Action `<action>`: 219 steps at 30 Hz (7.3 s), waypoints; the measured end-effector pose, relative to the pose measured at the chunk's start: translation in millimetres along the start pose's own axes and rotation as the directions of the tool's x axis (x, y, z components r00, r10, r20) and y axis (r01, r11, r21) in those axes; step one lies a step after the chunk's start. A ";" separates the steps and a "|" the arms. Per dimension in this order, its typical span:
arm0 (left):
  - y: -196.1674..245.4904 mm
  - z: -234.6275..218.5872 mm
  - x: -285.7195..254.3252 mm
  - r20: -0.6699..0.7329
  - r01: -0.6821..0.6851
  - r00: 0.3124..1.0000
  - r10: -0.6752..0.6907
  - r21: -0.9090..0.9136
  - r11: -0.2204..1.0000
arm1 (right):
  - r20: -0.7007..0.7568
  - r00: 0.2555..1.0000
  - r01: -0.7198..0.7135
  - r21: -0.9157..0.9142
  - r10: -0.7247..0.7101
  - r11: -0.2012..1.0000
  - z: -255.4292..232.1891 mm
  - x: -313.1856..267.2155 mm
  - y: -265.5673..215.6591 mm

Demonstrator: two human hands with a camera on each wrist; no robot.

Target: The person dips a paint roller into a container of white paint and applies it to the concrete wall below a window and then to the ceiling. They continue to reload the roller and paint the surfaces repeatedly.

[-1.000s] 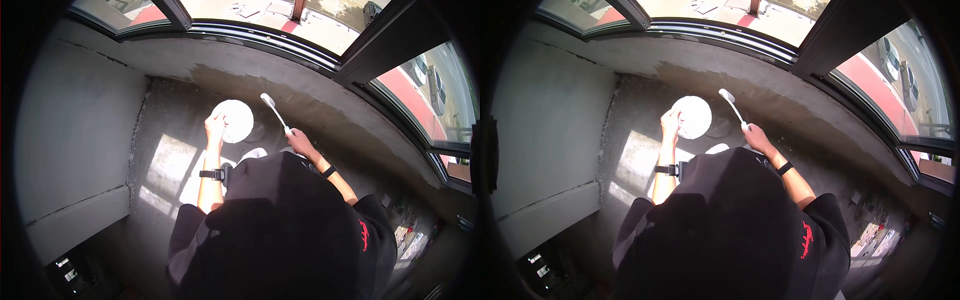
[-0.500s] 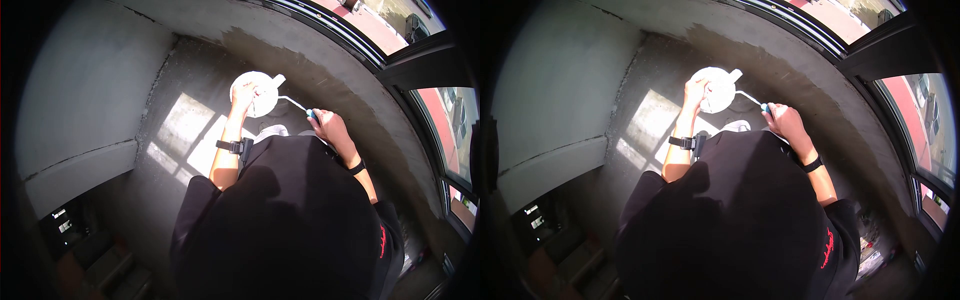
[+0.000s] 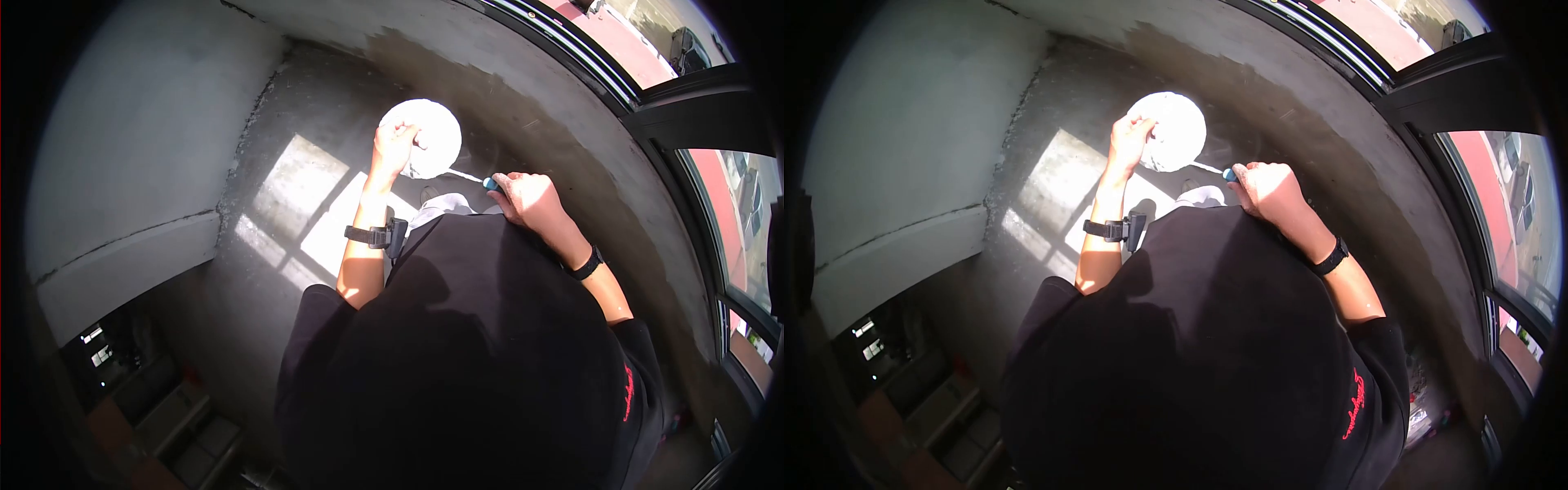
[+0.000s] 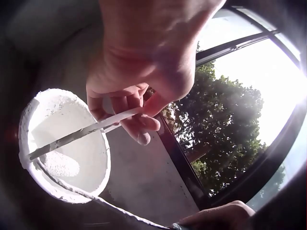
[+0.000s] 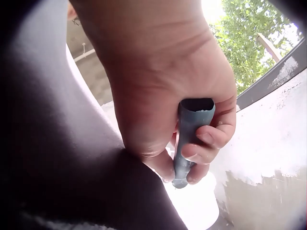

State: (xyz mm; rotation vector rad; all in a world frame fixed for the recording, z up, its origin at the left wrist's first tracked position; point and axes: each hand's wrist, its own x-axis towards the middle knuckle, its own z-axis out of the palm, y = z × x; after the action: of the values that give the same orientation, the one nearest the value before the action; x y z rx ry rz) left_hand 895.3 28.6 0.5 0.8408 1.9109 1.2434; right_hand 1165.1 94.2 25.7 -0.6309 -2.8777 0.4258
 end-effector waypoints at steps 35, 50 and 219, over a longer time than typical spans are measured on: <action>2.7 28.2 11.9 0.288 0.262 0.947 -0.144 -0.427 0.866 | -0.288 0.956 -0.047 0.017 0.049 0.999 51.3 -2.8 7.3; 22.5 50.0 32.5 0.190 0.323 0.945 -0.266 -0.410 0.853 | -0.137 0.929 -0.355 -0.068 0.344 0.932 -3.5 -53.6 -10.4; 85.1 2.4 8.7 0.358 0.148 0.919 -0.165 0.073 0.986 | 0.231 -0.377 0.011 0.970 0.897 -0.245 53.4 -239.1 25.3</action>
State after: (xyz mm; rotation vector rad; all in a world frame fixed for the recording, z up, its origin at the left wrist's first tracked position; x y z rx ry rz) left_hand 904.8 64.9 77.5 0.8552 1.6728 0.8816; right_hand 1377.6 0.4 -56.2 -1.7655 -0.2002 1.0080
